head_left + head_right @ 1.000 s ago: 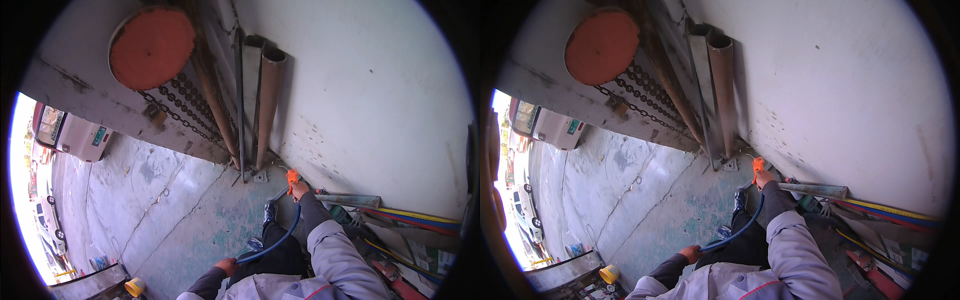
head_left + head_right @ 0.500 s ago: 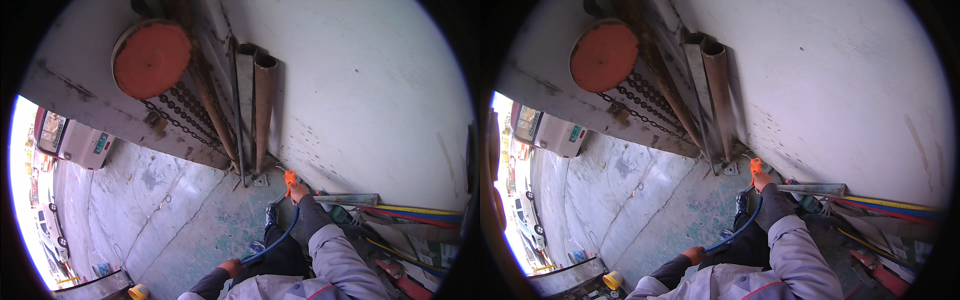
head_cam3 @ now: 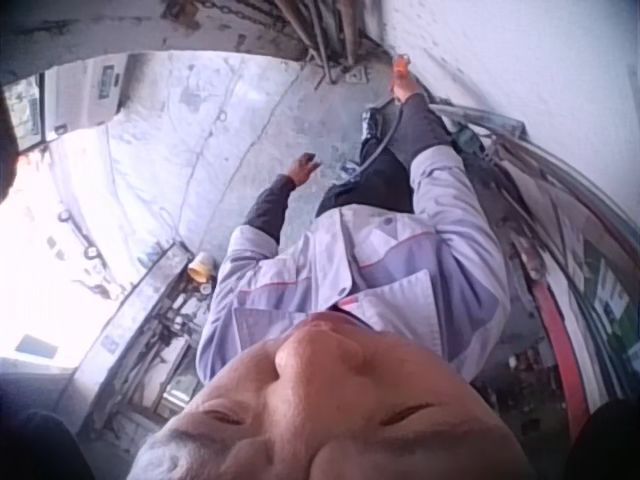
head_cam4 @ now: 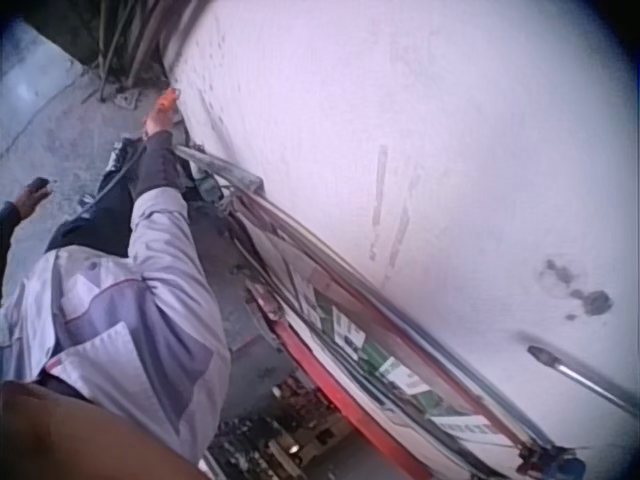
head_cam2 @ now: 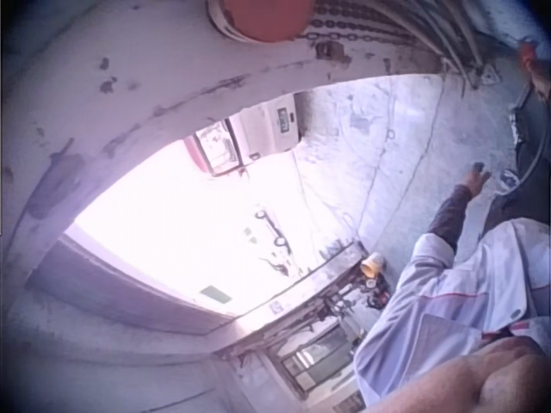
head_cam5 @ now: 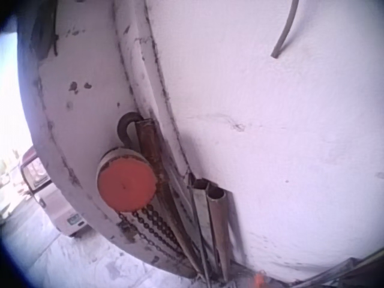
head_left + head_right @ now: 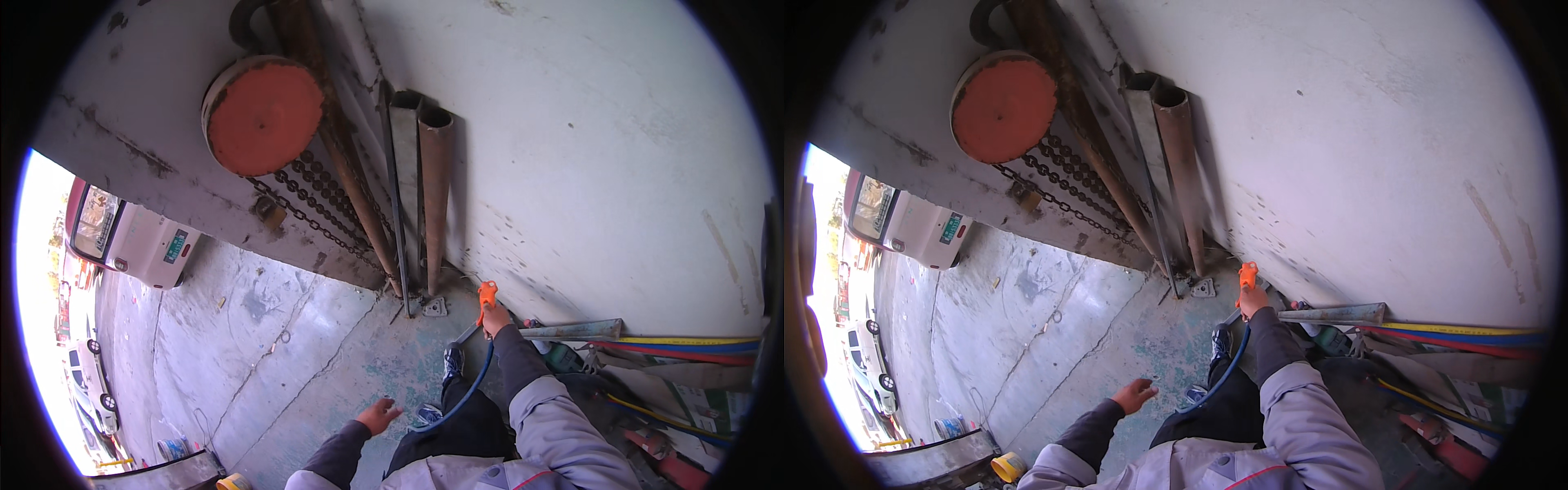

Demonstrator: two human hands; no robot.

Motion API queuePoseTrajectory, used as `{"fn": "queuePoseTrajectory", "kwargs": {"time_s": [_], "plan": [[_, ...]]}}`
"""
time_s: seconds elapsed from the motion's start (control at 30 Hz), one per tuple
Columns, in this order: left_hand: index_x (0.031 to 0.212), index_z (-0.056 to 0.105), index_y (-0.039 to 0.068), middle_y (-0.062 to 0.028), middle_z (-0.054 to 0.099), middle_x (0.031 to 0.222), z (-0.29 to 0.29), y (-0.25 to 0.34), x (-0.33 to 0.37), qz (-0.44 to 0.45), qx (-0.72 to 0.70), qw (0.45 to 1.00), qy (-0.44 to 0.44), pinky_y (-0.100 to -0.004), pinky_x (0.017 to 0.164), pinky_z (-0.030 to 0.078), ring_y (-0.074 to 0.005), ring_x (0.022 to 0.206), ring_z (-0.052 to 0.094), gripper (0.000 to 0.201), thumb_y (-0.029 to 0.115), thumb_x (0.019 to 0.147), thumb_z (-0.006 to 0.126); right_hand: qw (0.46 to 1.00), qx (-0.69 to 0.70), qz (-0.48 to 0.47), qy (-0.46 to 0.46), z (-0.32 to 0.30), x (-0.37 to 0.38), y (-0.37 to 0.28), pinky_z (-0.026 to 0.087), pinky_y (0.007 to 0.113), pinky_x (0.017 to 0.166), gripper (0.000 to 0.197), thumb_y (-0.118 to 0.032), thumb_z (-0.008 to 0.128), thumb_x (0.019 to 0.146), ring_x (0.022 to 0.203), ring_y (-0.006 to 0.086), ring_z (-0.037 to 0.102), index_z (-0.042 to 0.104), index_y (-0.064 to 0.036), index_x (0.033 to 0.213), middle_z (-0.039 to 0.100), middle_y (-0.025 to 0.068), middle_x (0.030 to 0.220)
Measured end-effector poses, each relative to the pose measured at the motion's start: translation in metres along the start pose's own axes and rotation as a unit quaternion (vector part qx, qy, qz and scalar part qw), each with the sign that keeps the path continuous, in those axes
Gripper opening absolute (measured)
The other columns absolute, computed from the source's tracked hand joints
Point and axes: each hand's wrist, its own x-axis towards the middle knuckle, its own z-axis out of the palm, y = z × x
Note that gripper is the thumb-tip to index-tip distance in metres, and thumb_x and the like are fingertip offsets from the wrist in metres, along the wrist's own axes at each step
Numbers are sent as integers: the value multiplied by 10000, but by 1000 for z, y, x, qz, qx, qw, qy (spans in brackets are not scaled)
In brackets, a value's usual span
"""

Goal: The person uses an air blow gun to blow dust and debris off various items in a workshop, including a tool cart, metal pipes, and a chain hoist. The person moves around the area to reach different surfaces and objects.

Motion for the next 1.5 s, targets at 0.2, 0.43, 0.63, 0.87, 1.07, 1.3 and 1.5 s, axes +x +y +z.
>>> {"fn": "queuePoseTrajectory", "kwargs": {"time_s": [0.2,0.43,0.63,0.87,1.07,1.3,1.5], "plan": [[1333,464,-25,-212,598,1243,-156,104,52,182,-78,925,325,-377,898,519,-289,1075,648,613,373,929,696,998,64,19,8,-7,-7,-4,394,373,316,387,-351,398,1033,340,226,514,523,-38,842,524,90,503],[1175,539,-32,-167,624,1139,-246,234,102,274,-95,824,487,-377,865,498,-263,1055,608,542,362,870,753,994,87,62,10,-25,-18,-1,389,369,320,373,-369,450,1019,349,207,494,532,-27,895,566,112,607],[997,604,-1,-72,649,853,-242,292,131,298,-186,773,528,-328,776,489,-187,813,619,439,350,821,798,980,171,106,-2,-39,-27,5,381,333,327,304,-367,473,1013,377,164,470,515,-68,1048,618,122,736],[859,610,22,-49,651,775,-238,331,145,218,-215,722,620,-311,715,486,-163,728,601,405,327,757,855,977,158,138,-32,-33,-24,21,373,309,332,335,-366,514,1000,395,146,458,516,-91,1191,650,156,914],[808,592,24,-66,651,739,-242,350,155,185,-200,696,665,-319,689,494,-185,687,623,336,271,774,818,973,164,161,-33,-32,-30,29,375,302,340,331,-379,499,1009,402,144,452,507,-95,1178,643,151,926],[875,533,7,-53,656,744,-208,243,154,368,-344,723,472,-282,678,505,-152,642,635,104,44,855,629,971,163,175,-19,-32,-29,33,381,303,336,319,-372,510,1007,399,145,460,507,-97,1169,633,137,881],[653,442,83,-11,475,627,-176,194,159,110,-473,840,241,-338,699,465,-177,651,560,466,352,1019,549,977,145,147,-45,-28,-23,43,393,313,338,350,-415,487,995,425,160,496,499,-75,1078,571,112,812]]}}
